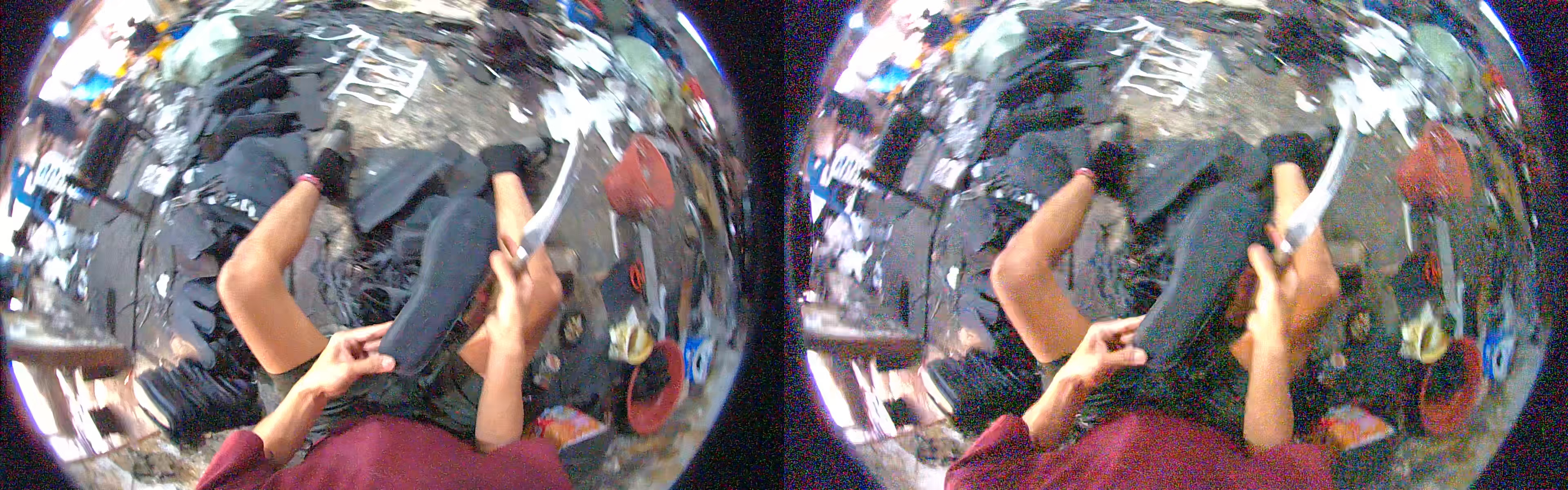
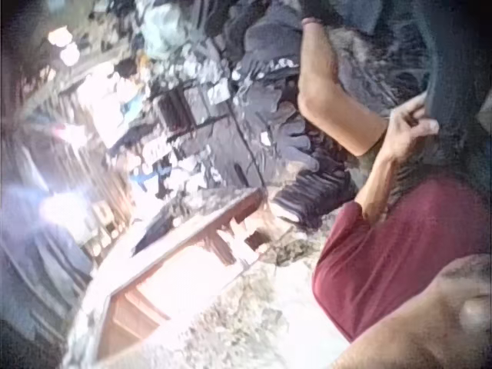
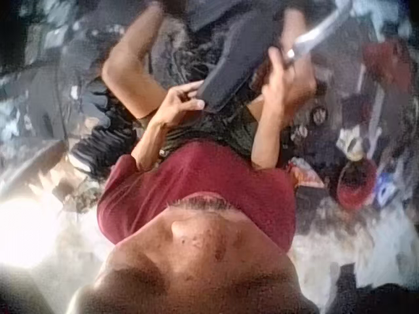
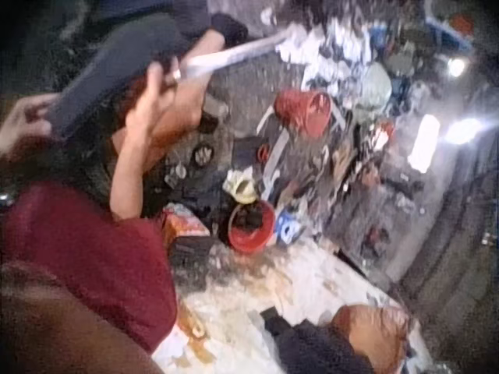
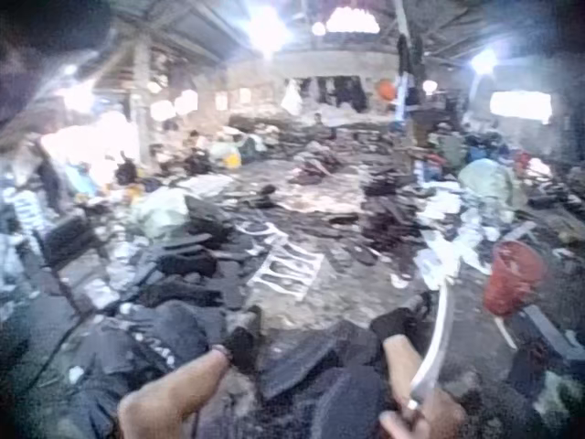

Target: The person sits on the floor and uses a knife to cut black rubber sheets into smaller pieces. They repeatedly pick up sheets, slice them, and place the cut pieces aside.

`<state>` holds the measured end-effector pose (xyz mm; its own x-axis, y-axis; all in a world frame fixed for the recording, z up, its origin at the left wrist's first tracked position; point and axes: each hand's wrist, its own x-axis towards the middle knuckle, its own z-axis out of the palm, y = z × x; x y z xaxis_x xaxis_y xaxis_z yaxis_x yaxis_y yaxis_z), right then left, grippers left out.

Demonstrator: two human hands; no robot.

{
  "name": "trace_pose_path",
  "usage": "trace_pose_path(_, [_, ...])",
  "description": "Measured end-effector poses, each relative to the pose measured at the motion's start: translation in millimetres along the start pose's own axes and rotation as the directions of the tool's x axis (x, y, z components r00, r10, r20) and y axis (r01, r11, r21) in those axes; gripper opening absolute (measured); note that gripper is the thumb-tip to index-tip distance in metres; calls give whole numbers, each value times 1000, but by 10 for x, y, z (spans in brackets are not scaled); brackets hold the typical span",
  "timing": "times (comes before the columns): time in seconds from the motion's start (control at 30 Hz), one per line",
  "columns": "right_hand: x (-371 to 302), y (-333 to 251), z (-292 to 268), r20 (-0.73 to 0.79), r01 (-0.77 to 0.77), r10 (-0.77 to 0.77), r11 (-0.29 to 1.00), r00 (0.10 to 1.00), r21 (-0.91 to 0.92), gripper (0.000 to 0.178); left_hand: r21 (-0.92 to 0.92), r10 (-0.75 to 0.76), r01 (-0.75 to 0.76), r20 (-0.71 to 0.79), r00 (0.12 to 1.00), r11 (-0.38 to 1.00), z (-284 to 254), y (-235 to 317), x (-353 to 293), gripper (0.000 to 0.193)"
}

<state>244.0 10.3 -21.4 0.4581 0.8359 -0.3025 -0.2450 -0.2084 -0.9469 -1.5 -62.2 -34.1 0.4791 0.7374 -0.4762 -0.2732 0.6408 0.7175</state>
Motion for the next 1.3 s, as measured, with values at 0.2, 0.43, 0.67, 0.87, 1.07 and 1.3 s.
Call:
trace_pose_path(0.2, [182, 733, -466, -50, -100, 117, 962, 992, 253, 43, 162, 671, -653, -250, 698, 740, -424, 1711, 904, 59])
trace_pose_path(0.43, [-332, 707, -321, 144, -226, 197, 948, 970, 223, 37, 967, 654, -156, -16, 756, 203, -1931, 952, 2785, 98])
trace_pose_path(0.67, [-335, 856, -889, 64, -59, 59, 998, 996, 5, 40, 951, 431, 300, -241, 870, -72, -1178, 409, 3080, 72])
trace_pose_path(0.87, [-310, 821, -801, 97, 26, -30, 999, 995, 43, 36, 313, 591, -504, -337, 733, 805, -608, 1003, 1865, 52])
trace_pose_path(1.07, [-800, 960, -930, 472, 368, -215, 893, 855, -259, 43, -12, 342, -434, -597, 726, 901, 24, 851, 706, 46])
trace_pose_path(1.3, [-1413, 737, -1218, 546, 443, -97, 708, 832, -550, 35, -91, 244, -424, -701, 670, 901, 201, 518, 379, 50])
